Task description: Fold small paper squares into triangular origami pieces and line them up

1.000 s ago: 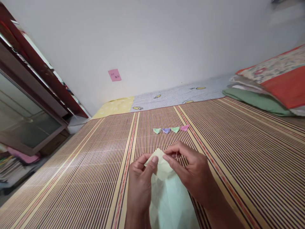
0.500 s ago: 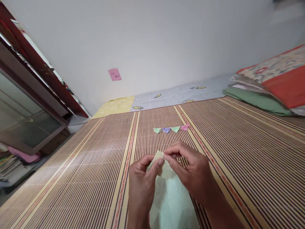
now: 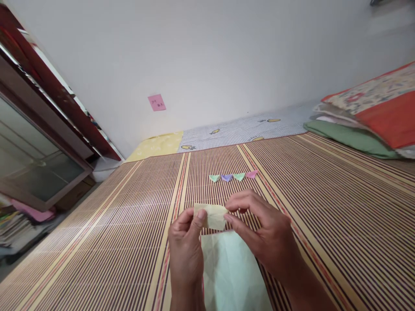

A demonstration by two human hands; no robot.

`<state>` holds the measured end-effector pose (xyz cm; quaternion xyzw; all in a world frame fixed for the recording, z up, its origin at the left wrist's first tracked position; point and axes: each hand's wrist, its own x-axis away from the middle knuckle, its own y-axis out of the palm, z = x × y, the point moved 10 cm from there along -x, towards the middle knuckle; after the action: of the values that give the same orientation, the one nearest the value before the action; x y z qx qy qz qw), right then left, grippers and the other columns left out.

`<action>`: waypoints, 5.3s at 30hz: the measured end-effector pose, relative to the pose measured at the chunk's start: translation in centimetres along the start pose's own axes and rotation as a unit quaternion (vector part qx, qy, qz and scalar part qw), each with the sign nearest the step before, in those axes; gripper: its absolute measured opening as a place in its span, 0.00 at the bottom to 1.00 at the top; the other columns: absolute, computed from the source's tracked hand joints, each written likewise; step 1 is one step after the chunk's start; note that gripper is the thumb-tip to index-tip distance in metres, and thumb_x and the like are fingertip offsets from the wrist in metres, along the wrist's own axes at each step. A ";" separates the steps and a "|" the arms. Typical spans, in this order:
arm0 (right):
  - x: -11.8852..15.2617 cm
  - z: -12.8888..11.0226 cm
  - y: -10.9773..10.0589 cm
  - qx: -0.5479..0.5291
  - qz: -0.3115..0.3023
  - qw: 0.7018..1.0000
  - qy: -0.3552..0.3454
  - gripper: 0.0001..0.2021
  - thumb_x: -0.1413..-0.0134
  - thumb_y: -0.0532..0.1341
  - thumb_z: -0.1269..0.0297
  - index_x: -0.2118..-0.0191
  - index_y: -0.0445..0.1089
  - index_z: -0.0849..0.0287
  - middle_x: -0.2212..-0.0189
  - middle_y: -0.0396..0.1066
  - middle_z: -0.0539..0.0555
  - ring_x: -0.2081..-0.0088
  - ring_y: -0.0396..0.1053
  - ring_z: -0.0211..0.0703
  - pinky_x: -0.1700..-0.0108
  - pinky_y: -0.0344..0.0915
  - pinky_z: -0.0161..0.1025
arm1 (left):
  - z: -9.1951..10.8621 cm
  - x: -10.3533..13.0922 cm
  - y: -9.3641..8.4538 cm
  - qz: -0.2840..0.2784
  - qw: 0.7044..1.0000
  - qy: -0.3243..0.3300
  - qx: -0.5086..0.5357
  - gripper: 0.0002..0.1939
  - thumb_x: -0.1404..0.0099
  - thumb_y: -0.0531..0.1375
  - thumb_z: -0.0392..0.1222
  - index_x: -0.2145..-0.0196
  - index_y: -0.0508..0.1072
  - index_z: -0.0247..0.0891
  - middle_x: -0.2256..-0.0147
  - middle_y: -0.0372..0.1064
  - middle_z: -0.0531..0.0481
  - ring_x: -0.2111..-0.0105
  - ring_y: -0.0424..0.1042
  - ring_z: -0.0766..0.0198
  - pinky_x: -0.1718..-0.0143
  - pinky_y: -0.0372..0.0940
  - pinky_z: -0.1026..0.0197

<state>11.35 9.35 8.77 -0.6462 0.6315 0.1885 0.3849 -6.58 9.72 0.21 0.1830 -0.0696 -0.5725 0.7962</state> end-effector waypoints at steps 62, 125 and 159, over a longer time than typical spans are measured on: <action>0.3 -0.5 1.6 0.004 -0.067 0.997 0.043 0.09 0.32 0.57 0.69 0.66 0.69 0.57 0.69 0.70 0.50 0.65 0.69 0.43 0.63 0.62 0.40 | 2.8 1.5 4.3 -0.161 0.938 0.116 -0.284 0.14 0.28 0.59 0.45 0.69 0.78 0.38 0.73 0.66 0.52 0.71 0.65 0.63 0.69 0.59 0.63; 0.3 2.8 0.9 -0.083 -0.035 0.984 0.155 0.11 0.34 0.58 0.63 0.67 0.74 0.57 0.71 0.74 0.50 0.67 0.72 0.41 0.64 0.65 0.37 | -1.3 1.2 2.4 -0.125 0.981 -0.104 -0.105 0.13 0.42 0.71 0.48 0.74 0.78 0.34 0.77 0.71 0.50 0.76 0.67 0.66 0.74 0.62 0.65; 1.0 5.3 0.8 -0.104 0.023 0.968 0.227 0.13 0.41 0.64 0.64 0.75 0.65 0.57 0.81 0.57 0.44 0.78 0.56 0.34 0.77 0.58 0.32 | -0.9 1.5 3.9 -0.040 0.989 -0.046 -0.134 0.13 0.38 0.67 0.49 0.68 0.83 0.36 0.78 0.76 0.48 0.77 0.72 0.63 0.70 0.68 0.62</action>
<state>11.95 12.66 4.52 -0.6938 0.6941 0.1101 0.1575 -2.37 9.57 0.69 0.0513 -0.0215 -0.6155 0.7862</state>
